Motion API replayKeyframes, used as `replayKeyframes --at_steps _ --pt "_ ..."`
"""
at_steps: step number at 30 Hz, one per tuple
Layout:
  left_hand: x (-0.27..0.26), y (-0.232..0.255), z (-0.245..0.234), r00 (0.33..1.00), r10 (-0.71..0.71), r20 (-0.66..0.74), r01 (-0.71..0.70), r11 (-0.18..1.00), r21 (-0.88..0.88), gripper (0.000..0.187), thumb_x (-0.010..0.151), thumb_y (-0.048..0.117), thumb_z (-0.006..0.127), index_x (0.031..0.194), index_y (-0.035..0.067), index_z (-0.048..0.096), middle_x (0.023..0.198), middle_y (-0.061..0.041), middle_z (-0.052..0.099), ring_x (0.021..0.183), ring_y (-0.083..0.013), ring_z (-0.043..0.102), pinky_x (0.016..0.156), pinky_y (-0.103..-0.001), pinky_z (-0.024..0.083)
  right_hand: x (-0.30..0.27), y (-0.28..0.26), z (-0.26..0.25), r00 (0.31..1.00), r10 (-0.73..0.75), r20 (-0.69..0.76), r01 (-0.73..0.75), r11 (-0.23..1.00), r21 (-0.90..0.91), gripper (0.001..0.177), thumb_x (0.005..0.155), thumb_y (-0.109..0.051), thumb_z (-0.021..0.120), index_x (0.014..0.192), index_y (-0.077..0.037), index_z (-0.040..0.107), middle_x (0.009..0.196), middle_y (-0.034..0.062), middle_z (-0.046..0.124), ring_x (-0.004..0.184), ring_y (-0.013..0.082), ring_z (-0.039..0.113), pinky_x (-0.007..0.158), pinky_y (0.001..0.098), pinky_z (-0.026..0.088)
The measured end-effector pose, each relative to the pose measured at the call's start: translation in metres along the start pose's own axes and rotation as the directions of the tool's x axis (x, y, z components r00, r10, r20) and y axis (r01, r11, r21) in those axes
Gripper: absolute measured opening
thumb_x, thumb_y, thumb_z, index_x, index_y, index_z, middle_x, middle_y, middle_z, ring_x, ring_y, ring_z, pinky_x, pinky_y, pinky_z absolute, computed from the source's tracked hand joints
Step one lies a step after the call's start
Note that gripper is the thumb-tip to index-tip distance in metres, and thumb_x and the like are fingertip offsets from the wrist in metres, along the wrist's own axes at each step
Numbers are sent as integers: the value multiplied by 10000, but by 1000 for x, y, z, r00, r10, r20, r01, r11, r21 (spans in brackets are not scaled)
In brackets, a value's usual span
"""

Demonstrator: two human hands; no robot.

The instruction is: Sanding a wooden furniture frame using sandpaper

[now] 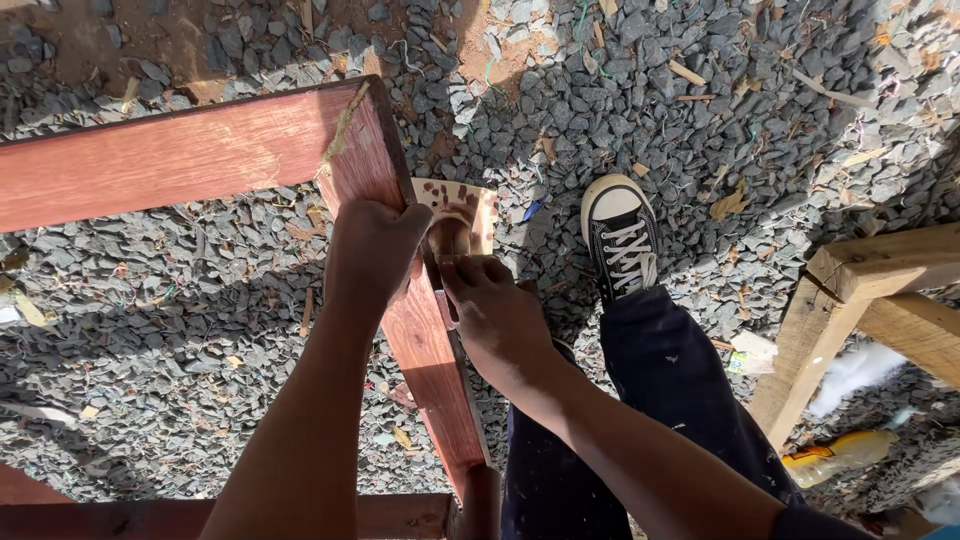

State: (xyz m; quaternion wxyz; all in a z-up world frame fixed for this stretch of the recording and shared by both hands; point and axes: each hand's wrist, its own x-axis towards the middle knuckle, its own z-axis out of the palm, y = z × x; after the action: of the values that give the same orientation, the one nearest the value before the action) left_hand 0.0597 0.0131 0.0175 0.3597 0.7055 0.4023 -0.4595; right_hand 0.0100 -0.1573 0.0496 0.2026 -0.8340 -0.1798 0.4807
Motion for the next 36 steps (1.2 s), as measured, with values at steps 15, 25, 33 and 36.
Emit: replayKeyframes --at_steps 15,25,33,36 --pt "-9 2 4 991 114 -74 -118 991 -61 545 863 232 662 409 153 371 402 53 273 372 -78 221 433 -323 206 -52 5 7 987 112 112 -158 684 712 999 686 278 298 1612 -80 190 1668 192 254 1562 313 185 1264 369 148" --pt "10 -17 9 998 -65 -11 65 998 -4 427 770 357 580 444 81 606 374 -109 490 349 -222 569 453 -321 452 -42 20 65 848 358 390 -316 -249 916 720 585 203 515 1279 9 537 959 63 503 899 224 570 730 323 494" --pt "-5 0 5 998 -52 -22 52 999 2 447 773 372 581 439 77 605 366 -104 483 343 -217 558 442 -322 445 17 20 -7 954 216 206 -298 638 710 862 808 219 404 1605 -103 340 1487 322 487 1305 408 586 1138 464 430" --pt "2 -4 5 999 -28 -21 28 1000 -4 440 771 361 586 447 65 613 364 -117 480 347 -228 561 446 -329 447 1 13 -22 977 123 175 -201 804 560 736 792 182 388 1488 -24 508 1522 209 512 1463 392 401 1210 465 311"
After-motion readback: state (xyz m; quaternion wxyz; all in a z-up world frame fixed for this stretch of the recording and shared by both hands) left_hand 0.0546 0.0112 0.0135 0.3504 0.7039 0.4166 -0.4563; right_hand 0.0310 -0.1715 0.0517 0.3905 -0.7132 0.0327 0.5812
